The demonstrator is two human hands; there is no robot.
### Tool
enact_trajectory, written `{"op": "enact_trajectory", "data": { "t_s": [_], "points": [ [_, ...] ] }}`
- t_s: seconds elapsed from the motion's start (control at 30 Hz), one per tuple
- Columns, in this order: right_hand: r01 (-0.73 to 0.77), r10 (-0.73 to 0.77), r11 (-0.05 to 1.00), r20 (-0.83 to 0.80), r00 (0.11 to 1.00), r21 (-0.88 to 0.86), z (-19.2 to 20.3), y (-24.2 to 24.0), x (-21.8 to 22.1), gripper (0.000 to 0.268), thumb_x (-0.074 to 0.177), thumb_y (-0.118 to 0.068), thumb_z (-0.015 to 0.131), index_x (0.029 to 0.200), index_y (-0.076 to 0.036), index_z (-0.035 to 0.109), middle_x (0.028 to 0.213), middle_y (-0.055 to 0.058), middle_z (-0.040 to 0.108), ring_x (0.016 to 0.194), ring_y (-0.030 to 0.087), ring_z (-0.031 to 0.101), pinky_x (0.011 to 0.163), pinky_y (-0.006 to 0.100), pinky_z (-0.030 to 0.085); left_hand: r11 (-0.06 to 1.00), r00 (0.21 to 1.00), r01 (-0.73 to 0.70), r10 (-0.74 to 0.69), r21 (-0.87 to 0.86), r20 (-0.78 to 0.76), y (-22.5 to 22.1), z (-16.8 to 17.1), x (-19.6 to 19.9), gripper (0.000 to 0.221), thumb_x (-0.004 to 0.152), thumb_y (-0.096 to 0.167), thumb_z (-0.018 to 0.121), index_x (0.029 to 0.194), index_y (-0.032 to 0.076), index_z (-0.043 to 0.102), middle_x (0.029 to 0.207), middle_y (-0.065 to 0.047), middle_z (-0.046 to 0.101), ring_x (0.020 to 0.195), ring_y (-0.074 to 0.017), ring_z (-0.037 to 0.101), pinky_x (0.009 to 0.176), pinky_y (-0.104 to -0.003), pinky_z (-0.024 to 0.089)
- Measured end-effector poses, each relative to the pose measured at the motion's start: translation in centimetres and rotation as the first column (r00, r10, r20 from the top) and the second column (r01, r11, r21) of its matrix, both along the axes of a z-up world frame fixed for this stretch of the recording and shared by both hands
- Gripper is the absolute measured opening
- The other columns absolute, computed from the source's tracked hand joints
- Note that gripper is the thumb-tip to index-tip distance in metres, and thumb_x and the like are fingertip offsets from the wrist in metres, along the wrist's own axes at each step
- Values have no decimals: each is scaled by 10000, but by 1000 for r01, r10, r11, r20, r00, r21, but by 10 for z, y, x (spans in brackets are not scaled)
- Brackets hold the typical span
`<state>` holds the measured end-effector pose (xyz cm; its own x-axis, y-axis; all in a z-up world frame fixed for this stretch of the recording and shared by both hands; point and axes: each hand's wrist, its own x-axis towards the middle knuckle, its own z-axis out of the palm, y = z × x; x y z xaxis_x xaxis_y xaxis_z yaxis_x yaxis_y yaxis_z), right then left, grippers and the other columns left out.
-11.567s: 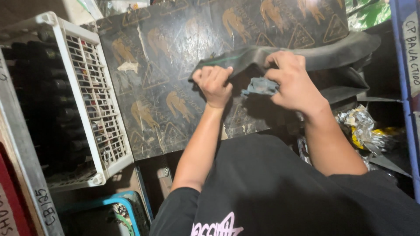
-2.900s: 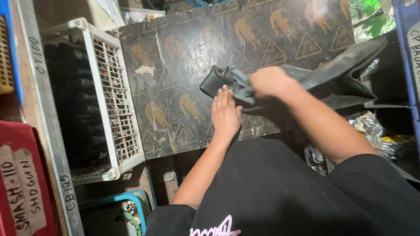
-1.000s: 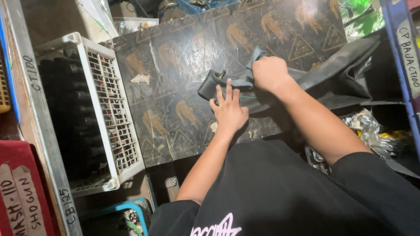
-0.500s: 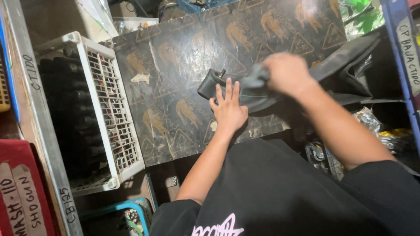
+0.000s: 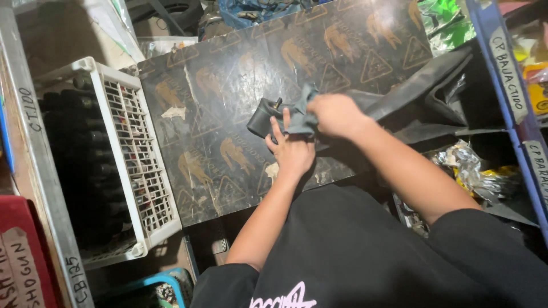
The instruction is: Cleaning a motorcycle inner tube by wiping it down with a rag.
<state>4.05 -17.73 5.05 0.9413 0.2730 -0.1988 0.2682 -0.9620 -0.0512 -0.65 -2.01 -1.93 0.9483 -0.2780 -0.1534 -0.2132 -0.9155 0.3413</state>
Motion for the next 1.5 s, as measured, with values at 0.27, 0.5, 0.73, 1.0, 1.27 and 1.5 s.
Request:
{"op": "enact_trajectory", "data": {
  "t_s": [0.27, 0.5, 0.73, 1.0, 1.27, 1.5],
  "points": [
    [157, -154, 939, 32, 988, -305, 32, -74, 15, 158, 860, -192, 661, 811, -136, 801, 718, 73, 743, 740, 286, 764, 610, 449, 580, 998, 996, -2, 8, -69, 84, 2, 7, -4, 751, 922, 499, 665, 1534, 171, 380, 1718, -126, 151, 1548, -494, 93, 1087, -691, 206],
    [123, -146, 970, -97, 985, -210, -14, -46, 7, 192, 887, -148, 650, 884, -62, 822, 815, 146, 786, 862, 332, 781, 721, 488, 609, 999, 986, -39, 42, -21, 162, -13, 0, -5, 822, 844, 400, 784, 1518, 138, 392, 1703, -187, 143, 1529, -530, 86, 1107, -709, 163],
    [75, -55, 922, 63, 996, -380, 1, -51, 11, 162, 806, -228, 676, 843, -175, 825, 749, 40, 749, 800, 280, 767, 699, 430, 566, 997, 984, -40, 51, -65, 173, -13, -4, -8, 876, 819, 371, 811, 1532, 123, 369, 1700, -206, 142, 1530, -542, 76, 1115, -728, 132],
    [127, -150, 931, -40, 988, -341, -20, -79, 33, 191, 819, -247, 663, 829, -137, 818, 733, 66, 762, 790, 277, 780, 686, 464, 603, 990, 986, -23, 45, -137, 161, -8, 2, -3, 838, 818, 338, 825, 1501, 120, 391, 1690, -208, 157, 1524, -559, 75, 1100, -757, 133],
    [48, -51, 993, -24, 998, -105, 19, -26, 20, 215, 783, -181, 692, 950, -128, 817, 849, 99, 781, 914, 310, 775, 784, 457, 615, 977, 964, 172, -141, -123, 227, -9, 12, -2, 454, 863, 238, 709, 1292, 125, 611, 1431, -153, 571, 1526, -434, 261, 1128, -773, 112],
    [172, -229, 956, -239, 944, -238, 29, -88, 20, 327, 819, -237, 695, 1092, -104, 816, 947, 188, 812, 1012, 378, 776, 846, 517, 610, 961, 958, 226, -190, -161, 213, -8, 0, 13, 522, 836, 491, 732, 1306, 297, 613, 1149, 0, 542, 1309, -295, 435, 1135, -752, 122]
  ]
}}
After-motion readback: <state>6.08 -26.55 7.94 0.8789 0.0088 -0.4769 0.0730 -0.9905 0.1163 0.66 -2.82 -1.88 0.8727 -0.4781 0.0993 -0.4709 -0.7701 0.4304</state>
